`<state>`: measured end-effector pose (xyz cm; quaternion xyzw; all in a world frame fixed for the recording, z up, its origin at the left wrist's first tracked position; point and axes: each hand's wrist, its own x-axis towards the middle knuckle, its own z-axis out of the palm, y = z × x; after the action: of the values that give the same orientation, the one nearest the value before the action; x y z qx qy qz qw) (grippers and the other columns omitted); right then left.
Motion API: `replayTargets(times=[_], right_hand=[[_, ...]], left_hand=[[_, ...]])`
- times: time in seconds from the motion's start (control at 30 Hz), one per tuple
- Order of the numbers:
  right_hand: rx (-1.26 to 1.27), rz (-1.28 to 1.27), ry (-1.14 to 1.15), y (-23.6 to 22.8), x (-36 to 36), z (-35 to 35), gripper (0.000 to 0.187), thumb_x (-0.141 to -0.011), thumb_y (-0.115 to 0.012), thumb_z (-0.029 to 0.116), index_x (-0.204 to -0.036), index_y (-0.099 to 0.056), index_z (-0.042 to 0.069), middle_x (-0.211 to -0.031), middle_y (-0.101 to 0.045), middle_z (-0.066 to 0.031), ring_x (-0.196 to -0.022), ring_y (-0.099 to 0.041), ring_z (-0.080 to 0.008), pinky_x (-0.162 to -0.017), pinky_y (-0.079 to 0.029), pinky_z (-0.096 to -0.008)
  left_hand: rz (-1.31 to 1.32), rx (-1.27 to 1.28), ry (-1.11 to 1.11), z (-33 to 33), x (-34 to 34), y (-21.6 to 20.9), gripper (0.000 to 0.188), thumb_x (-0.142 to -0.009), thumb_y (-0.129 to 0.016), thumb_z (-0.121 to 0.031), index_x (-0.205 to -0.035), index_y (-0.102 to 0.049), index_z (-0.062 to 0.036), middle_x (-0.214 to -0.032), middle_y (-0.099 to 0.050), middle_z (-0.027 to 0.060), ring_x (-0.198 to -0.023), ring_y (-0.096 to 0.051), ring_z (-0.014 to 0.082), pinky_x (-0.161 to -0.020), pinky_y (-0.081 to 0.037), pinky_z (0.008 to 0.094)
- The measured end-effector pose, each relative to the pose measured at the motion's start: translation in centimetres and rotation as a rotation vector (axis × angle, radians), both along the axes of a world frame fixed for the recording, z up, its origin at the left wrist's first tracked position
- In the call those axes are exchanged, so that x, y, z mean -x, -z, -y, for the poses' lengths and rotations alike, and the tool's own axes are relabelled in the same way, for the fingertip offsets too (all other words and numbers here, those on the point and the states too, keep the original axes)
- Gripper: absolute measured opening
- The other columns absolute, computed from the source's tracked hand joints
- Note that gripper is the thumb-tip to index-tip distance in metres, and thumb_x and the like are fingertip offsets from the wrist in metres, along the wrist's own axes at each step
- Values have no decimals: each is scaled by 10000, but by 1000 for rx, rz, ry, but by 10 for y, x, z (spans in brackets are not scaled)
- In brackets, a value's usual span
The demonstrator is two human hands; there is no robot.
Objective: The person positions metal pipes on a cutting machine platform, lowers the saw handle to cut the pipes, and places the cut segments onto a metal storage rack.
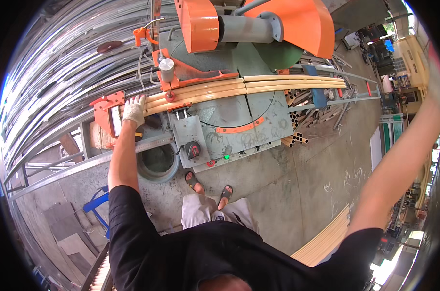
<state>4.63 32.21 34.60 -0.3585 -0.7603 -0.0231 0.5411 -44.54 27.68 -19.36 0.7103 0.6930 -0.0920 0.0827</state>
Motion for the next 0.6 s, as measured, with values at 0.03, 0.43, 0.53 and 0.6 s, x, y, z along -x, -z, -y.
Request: replayTargets(times=[0.03,0.43,0.53,0.6], right_hand=[[127,91,89,31,-4,17,375,-881,-615,397,-871,-712,35,-889,-717,-188,-896,-699,-311,-856,-534,-417],[1466,551,726,600,-13,192,378,-885,-656,385,-1009,-687,30,-997,-688,-252,-964,-668,-405,-835,-523,-495],[1512,668,736,614,-6,185,407,-894,-646,397,-1008,-675,8,-985,-690,-255,-958,-669,-410,-835,-521,-501],[1556,647,734,620,-10,185,408,-899,-639,395,-1015,-674,5,-982,-691,-257,-953,-670,-413,-837,-520,-502]], left_hand=[[22,-10,8,-2,6,2,947,-630,-810,-147,-1459,-360,-73,-1388,-480,141,-1303,-453,323,-1094,-355,433],[196,19,81,-11,19,-3,900,-516,-870,-210,-1306,-462,-73,-1225,-563,138,-1160,-537,333,-1006,-426,432],[164,20,80,-9,24,0,932,-508,-872,-229,-1321,-453,-51,-1222,-557,156,-1171,-526,340,-1016,-418,442],[181,22,100,-11,23,0,926,-513,-864,-222,-1323,-450,-47,-1219,-556,164,-1173,-523,346,-1018,-415,446]])
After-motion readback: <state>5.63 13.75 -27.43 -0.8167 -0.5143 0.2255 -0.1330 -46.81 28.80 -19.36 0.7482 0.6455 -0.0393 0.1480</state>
